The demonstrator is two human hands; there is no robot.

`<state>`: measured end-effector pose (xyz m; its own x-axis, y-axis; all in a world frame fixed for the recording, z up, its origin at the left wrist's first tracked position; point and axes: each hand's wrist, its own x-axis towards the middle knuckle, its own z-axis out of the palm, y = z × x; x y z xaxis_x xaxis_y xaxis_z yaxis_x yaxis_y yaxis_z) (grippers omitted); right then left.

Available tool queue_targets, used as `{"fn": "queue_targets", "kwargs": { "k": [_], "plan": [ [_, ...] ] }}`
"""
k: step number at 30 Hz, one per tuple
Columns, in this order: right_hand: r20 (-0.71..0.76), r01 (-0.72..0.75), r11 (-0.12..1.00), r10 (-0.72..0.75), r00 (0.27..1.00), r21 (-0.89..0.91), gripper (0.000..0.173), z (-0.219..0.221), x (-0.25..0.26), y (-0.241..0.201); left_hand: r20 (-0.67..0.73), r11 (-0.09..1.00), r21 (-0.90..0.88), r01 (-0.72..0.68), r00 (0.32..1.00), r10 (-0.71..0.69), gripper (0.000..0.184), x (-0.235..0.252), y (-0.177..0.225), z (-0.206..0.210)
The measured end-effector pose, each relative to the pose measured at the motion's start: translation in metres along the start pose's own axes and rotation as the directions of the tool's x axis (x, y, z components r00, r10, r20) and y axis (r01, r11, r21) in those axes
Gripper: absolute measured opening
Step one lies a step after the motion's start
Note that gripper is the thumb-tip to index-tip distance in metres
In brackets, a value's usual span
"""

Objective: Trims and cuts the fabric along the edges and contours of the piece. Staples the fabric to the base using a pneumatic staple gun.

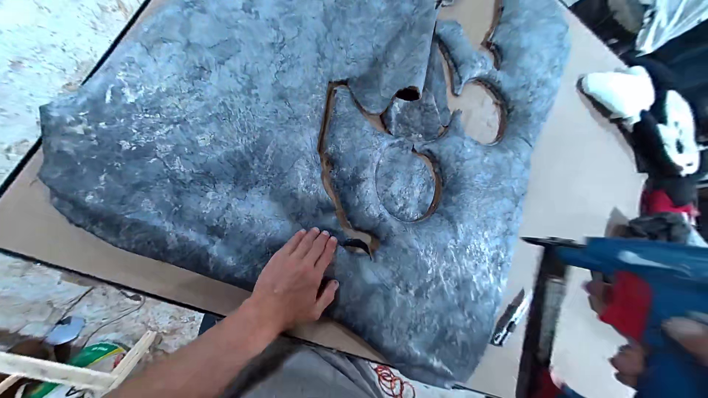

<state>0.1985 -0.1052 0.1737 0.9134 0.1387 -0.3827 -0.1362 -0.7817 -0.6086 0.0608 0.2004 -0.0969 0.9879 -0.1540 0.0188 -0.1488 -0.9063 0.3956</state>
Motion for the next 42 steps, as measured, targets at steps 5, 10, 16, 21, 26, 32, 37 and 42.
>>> {"fn": "queue_targets", "kwargs": {
  "k": [5,10,16,21,26,32,37,42],
  "plan": [
    [0.329,-0.373,0.927,0.367,0.870,-0.048,0.030,0.080,0.086,-0.065,-0.134,0.997,0.051,0.055,0.990,-0.048,0.067,0.003,0.003,0.008],
    [0.505,-0.553,0.804,0.579,0.641,-0.220,0.022,0.134,0.134,-0.083,-0.163,0.995,0.036,0.093,0.983,-0.086,0.064,0.006,0.003,0.008],
    [0.425,-0.689,0.685,0.711,0.561,-0.236,0.016,0.161,0.142,-0.096,-0.179,0.992,0.056,0.110,0.979,-0.098,0.065,0.005,0.003,0.008],
    [0.437,-0.699,0.649,0.745,0.504,-0.299,0.015,0.171,0.150,-0.103,-0.178,0.992,0.025,0.121,0.977,-0.115,0.065,0.005,0.003,0.007],
    [0.432,-0.690,0.633,0.763,0.480,-0.352,0.015,0.177,0.152,-0.110,-0.176,0.993,-0.002,0.117,0.977,-0.116,0.063,0.006,0.001,0.005],
    [0.419,-0.682,0.633,0.767,0.487,-0.366,0.014,0.180,0.151,-0.114,-0.172,0.993,-0.009,0.119,0.978,-0.119,0.063,0.005,0.002,0.004],
    [0.433,-0.693,0.618,0.775,0.459,-0.371,0.015,0.181,0.156,-0.114,-0.168,0.992,-0.014,0.122,0.978,-0.123,0.063,0.004,0.002,0.005],
    [0.463,-0.676,0.674,0.721,0.516,-0.297,0.019,0.170,0.153,-0.110,-0.187,0.992,-0.017,0.126,0.974,-0.127,0.064,0.005,0.002,0.008]
  ]
}}
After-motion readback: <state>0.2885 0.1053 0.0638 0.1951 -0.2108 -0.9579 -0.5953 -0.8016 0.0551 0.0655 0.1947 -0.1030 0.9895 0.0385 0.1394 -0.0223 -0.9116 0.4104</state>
